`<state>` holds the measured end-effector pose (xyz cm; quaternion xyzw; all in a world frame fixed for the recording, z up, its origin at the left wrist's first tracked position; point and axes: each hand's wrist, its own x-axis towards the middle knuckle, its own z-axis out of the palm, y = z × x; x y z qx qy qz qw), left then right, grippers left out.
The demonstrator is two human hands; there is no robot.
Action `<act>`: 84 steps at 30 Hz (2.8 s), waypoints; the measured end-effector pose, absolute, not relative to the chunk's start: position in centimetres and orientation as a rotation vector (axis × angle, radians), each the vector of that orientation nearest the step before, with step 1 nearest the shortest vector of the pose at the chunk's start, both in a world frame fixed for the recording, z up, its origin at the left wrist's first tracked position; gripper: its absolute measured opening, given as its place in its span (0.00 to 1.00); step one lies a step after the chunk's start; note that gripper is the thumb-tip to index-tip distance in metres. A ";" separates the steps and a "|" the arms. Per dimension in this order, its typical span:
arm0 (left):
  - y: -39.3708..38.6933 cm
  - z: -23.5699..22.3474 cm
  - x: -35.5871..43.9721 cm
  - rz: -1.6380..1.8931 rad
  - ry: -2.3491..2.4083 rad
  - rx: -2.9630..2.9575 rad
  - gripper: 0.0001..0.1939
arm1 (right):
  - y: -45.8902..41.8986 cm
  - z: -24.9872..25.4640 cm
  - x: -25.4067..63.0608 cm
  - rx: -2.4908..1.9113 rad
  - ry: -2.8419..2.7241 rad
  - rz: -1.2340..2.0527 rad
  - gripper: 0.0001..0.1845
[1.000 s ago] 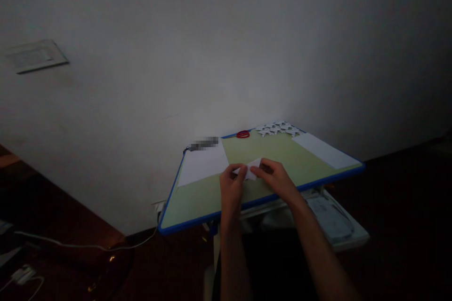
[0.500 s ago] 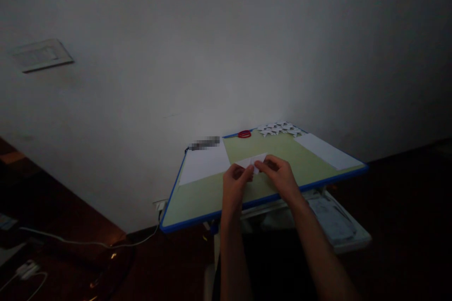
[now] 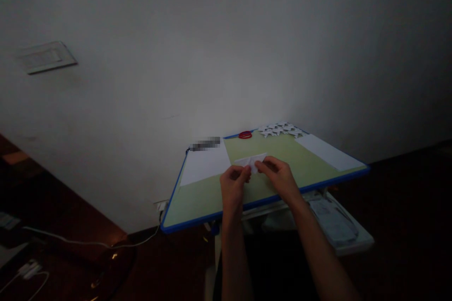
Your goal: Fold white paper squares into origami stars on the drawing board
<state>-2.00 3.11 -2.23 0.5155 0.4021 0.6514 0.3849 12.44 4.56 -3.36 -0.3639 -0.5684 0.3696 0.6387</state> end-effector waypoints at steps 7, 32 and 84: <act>3.5 -2.5 -2.0 1.713 1.023 1.225 0.17 | 4.8 -3.5 12.4 -0.857 -1.286 0.802 0.21; 3.6 -2.4 -2.3 1.738 1.009 1.115 0.19 | 4.6 -3.1 12.2 -0.824 -1.341 0.897 0.15; 2.7 -1.6 -2.8 1.620 0.979 1.275 0.22 | 4.4 -3.0 11.3 -0.821 -1.347 0.945 0.23</act>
